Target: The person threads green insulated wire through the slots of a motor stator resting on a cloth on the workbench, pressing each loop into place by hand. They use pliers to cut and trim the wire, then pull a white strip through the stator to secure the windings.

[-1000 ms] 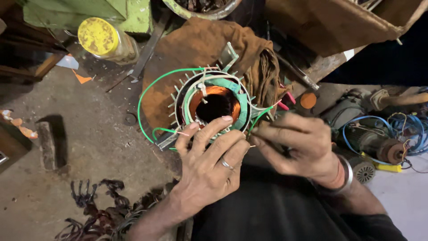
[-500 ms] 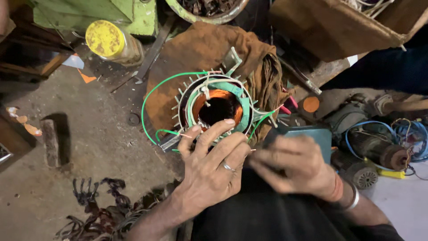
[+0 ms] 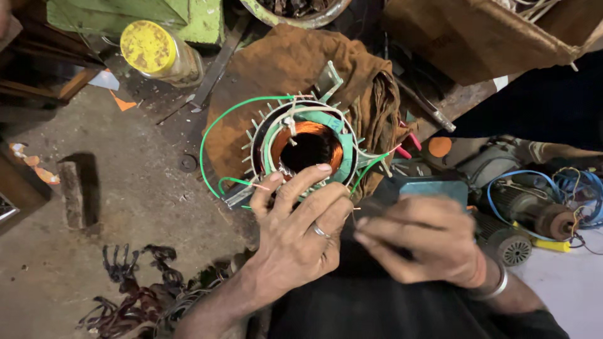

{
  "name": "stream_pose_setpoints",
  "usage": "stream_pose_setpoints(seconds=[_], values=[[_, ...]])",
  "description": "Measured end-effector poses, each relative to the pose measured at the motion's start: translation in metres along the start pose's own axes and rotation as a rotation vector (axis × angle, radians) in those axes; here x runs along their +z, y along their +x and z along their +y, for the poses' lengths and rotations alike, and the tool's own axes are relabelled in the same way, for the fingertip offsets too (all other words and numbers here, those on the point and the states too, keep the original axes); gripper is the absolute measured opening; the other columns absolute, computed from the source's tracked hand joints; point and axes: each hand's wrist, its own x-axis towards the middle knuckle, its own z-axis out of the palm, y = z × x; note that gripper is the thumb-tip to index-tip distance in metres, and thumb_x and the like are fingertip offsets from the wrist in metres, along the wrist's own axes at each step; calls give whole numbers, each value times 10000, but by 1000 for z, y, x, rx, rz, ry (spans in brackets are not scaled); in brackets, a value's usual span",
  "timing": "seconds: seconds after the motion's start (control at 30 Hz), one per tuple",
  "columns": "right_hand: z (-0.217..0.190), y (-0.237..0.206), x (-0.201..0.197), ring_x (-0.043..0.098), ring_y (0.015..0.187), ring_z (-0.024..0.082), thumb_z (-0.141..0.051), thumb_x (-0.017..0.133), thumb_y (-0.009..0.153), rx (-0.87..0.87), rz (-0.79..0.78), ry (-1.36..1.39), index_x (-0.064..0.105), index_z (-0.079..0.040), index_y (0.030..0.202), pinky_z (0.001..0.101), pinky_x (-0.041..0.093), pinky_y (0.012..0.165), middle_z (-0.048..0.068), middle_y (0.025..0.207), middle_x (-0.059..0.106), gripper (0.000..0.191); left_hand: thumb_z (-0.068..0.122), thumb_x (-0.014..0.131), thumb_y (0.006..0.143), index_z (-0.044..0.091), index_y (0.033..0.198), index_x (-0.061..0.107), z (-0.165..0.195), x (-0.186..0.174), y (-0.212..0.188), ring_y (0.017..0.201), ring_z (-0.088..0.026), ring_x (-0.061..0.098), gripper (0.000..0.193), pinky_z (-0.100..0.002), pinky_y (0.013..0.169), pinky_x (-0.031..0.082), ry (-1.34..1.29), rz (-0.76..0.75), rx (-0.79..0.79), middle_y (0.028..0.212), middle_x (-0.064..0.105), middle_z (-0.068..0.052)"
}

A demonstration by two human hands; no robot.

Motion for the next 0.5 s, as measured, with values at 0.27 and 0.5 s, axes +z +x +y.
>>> stream_pose_setpoints(seconds=[0.27,0.5], values=[[7,8,4,615,562,175,-67,887,665,-11,-125,28,762,-25,922,300,469,496,54,739,646,289,116,721,949,159,1168,644,-1,0,1,1343,-243,553,236,-507,1164,214,-24,8,4,1277,630,15],[2,18,-6,638,629,168,-24,862,753,48,-18,-97,758,-31,988,291,489,547,46,818,665,258,111,713,965,156,1175,647,0,1,0,1340,-229,560,225,-493,1171,213,-27,25,-4,1272,635,25]])
